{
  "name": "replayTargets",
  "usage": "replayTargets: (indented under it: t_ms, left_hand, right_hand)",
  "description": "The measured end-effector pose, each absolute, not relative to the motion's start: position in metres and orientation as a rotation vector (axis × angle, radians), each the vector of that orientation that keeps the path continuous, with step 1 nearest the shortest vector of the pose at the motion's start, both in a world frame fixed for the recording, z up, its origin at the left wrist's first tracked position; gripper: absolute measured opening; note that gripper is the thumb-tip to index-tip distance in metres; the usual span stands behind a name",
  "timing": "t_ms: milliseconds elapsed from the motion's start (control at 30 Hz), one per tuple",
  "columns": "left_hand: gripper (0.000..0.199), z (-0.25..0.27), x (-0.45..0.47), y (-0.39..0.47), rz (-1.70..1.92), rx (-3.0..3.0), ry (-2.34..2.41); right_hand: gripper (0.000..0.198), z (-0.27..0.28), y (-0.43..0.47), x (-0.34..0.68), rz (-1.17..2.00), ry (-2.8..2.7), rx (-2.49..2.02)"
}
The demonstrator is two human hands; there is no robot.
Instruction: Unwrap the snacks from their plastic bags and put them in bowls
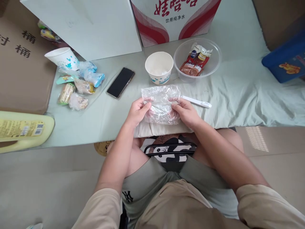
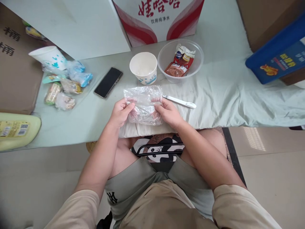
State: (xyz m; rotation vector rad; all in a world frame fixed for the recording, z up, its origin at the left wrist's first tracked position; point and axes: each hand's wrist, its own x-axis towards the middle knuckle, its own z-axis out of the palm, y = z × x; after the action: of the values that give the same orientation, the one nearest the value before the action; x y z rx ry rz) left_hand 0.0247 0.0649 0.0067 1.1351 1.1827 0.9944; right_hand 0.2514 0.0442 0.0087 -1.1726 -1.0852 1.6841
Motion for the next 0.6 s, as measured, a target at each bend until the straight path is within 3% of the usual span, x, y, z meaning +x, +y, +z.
replayTargets:
  t_ms: [200,433,600]
  left_hand:
    - [0.036,0.011,0.019,0.065,1.000,1.097,1.116]
    - [0.028,0.026,0.019,0.064,1.094,0.931,0.957]
    - [0.033,0.021,0.014,0.066,1.035,1.113,1.021]
  right_hand:
    - [0.036,0.007,0.045,0.254,1.615,-1.043,-1.110]
    - [0.024,0.013,0.047,0.254,1.740,-0.825,-0.922]
    - [0.050,0.012,0.052,0.262,1.766,-0.853,-0.955]
